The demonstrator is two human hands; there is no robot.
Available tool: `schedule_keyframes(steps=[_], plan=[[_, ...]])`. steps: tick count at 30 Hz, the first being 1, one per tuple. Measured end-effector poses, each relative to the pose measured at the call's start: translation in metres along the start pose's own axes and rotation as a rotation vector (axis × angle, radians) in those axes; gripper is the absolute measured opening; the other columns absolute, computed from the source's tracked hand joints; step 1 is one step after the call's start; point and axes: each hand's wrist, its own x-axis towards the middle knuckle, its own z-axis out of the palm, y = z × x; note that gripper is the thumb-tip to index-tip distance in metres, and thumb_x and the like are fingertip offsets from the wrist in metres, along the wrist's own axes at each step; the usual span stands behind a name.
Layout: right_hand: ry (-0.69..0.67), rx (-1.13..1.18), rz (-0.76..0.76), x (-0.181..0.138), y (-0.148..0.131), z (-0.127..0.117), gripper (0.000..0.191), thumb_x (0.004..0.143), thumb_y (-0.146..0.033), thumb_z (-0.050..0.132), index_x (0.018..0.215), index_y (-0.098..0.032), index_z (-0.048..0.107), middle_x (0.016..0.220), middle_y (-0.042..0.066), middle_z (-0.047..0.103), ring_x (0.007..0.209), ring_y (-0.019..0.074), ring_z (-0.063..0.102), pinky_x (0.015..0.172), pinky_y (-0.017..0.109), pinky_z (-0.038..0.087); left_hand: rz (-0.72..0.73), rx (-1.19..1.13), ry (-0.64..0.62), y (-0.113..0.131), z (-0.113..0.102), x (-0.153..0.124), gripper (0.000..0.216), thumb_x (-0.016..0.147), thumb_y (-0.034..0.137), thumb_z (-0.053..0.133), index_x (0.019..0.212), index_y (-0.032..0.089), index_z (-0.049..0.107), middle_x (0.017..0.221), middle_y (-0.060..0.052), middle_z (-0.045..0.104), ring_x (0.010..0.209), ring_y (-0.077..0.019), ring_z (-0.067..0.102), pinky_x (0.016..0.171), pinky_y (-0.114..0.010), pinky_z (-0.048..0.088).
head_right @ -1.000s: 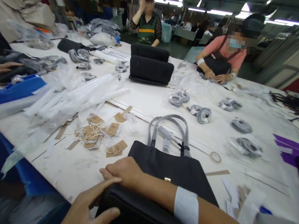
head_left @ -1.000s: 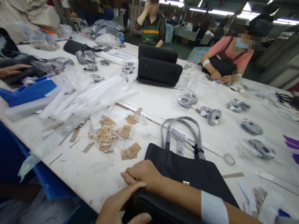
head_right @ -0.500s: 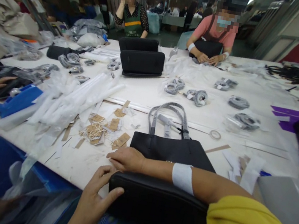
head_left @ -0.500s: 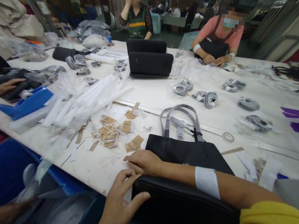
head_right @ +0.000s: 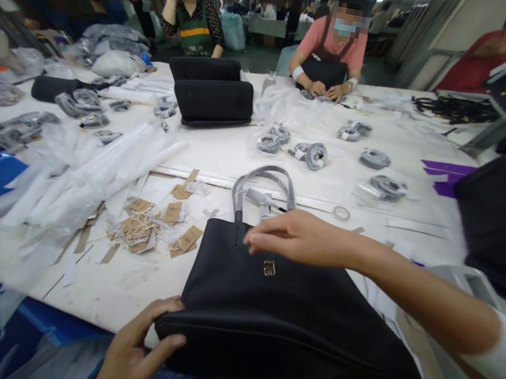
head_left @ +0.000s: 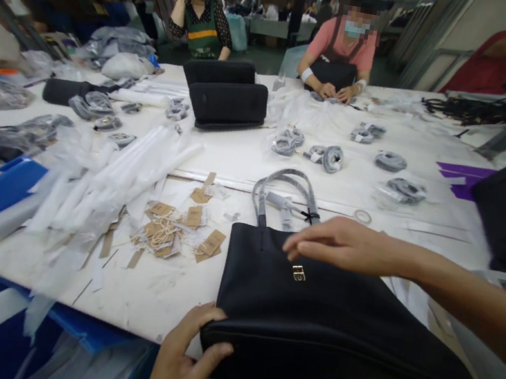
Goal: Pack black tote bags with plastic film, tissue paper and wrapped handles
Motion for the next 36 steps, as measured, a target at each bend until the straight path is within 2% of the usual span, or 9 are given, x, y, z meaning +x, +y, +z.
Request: schedule_keyframes(steps=[3, 8, 12, 15, 20, 25, 31, 33, 36], plan=[[-0.057, -0.048, 0.217, -0.073, 0.015, 0.003, 0.034, 0.09, -0.046, 0.057, 0.119, -0.037, 0.071, 0.112, 0.002, 0.075, 0.105, 0.0245, 0.069, 0.091, 0.034, 0.054, 0.047, 0.034, -0.038, -0.001, -0.003, 0.0, 0.019, 0.085, 0.039, 0.067, 0.097, 0.025, 0.07, 0.104, -0.004, 0.075, 0.108, -0.0254, 0.068, 0.102, -0.04, 0.05], [0.251, -0.166, 0.375, -0.176, 0.071, 0.051, 0.041, 0.084, -0.048, 0.06, 0.125, -0.053, 0.061, 0.129, 0.0, 0.066, 0.119, 0.0304, 0.061, 0.098, 0.039, 0.054, -0.088, 0.103, 0.047, 0.0, 0.002, -0.001, 0.031, 0.079, 0.051, 0.07, 0.094, 0.024, 0.073, 0.104, -0.006, 0.075, 0.103, -0.0293, 0.07, 0.088, -0.037, 0.058], [0.511, -0.3, 0.326, -0.215, 0.1, 0.096, 0.045, 0.082, -0.05, 0.062, 0.127, -0.052, 0.06, 0.14, -0.001, 0.056, 0.126, 0.0365, 0.053, 0.104, 0.052, 0.05, -0.128, 0.041, 0.15, 0.009, 0.008, -0.002, 0.035, 0.08, 0.053, 0.068, 0.099, 0.024, 0.073, 0.105, -0.005, 0.073, 0.101, -0.0272, 0.068, 0.093, -0.038, 0.055], [0.595, -0.376, 0.238, -0.215, 0.092, 0.112, 0.046, 0.079, -0.05, 0.067, 0.125, -0.048, 0.063, 0.133, 0.001, 0.063, 0.124, 0.0404, 0.055, 0.101, 0.062, 0.049, -0.061, 0.083, 0.163, 0.013, 0.005, -0.004, 0.032, 0.079, 0.048, 0.071, 0.101, 0.025, 0.072, 0.11, -0.006, 0.069, 0.106, -0.0271, 0.064, 0.093, -0.038, 0.054], [0.396, -0.25, 0.062, -0.164, 0.045, 0.084, 0.035, 0.089, -0.044, 0.057, 0.122, -0.041, 0.067, 0.12, 0.001, 0.071, 0.108, 0.0301, 0.068, 0.091, 0.042, 0.059, -0.038, 0.041, 0.155, 0.022, 0.001, -0.01, 0.03, 0.08, 0.042, 0.073, 0.106, 0.026, 0.072, 0.11, -0.007, 0.065, 0.105, -0.0257, 0.063, 0.089, -0.036, 0.055], [0.189, -0.174, -0.268, -0.044, 0.0, 0.056, 0.036, 0.097, -0.042, 0.046, 0.123, -0.029, 0.068, 0.125, 0.002, 0.068, 0.117, 0.0237, 0.062, 0.103, 0.037, 0.048, -0.047, -0.115, 0.193, 0.035, 0.009, -0.014, 0.029, 0.079, 0.036, 0.075, 0.106, 0.025, 0.073, 0.108, -0.007, 0.061, 0.101, -0.0231, 0.062, 0.081, -0.03, 0.056], [-0.115, -0.156, -0.571, 0.077, -0.015, 0.112, 0.04, 0.1, -0.037, 0.038, 0.125, -0.019, 0.064, 0.121, 0.008, 0.069, 0.111, 0.0192, 0.064, 0.097, 0.032, 0.047, 0.022, -0.127, 0.25, 0.045, 0.014, -0.012, 0.032, 0.076, 0.031, 0.08, 0.107, 0.027, 0.073, 0.105, -0.005, 0.062, 0.101, -0.0214, 0.061, 0.088, -0.032, 0.054], [-0.101, -0.185, -0.581, 0.091, -0.013, 0.132, 0.041, 0.101, -0.038, 0.036, 0.114, -0.018, 0.069, 0.105, 0.009, 0.074, 0.095, 0.0189, 0.067, 0.086, 0.031, 0.05, 0.035, -0.115, 0.28, 0.047, 0.015, -0.015, 0.033, 0.076, 0.031, 0.081, 0.108, 0.028, 0.073, 0.106, -0.005, 0.063, 0.103, -0.0213, 0.061, 0.092, -0.033, 0.053], [0.078, -0.202, -0.516, 0.093, -0.009, 0.146, 0.043, 0.101, -0.041, 0.035, 0.094, -0.019, 0.071, 0.084, 0.006, 0.074, 0.078, 0.0178, 0.067, 0.074, 0.029, 0.047, -0.029, -0.166, 0.34, 0.05, 0.021, -0.021, 0.045, 0.073, 0.033, 0.083, 0.116, 0.028, 0.068, 0.113, -0.005, 0.063, 0.105, -0.0204, 0.062, 0.091, -0.031, 0.054]])
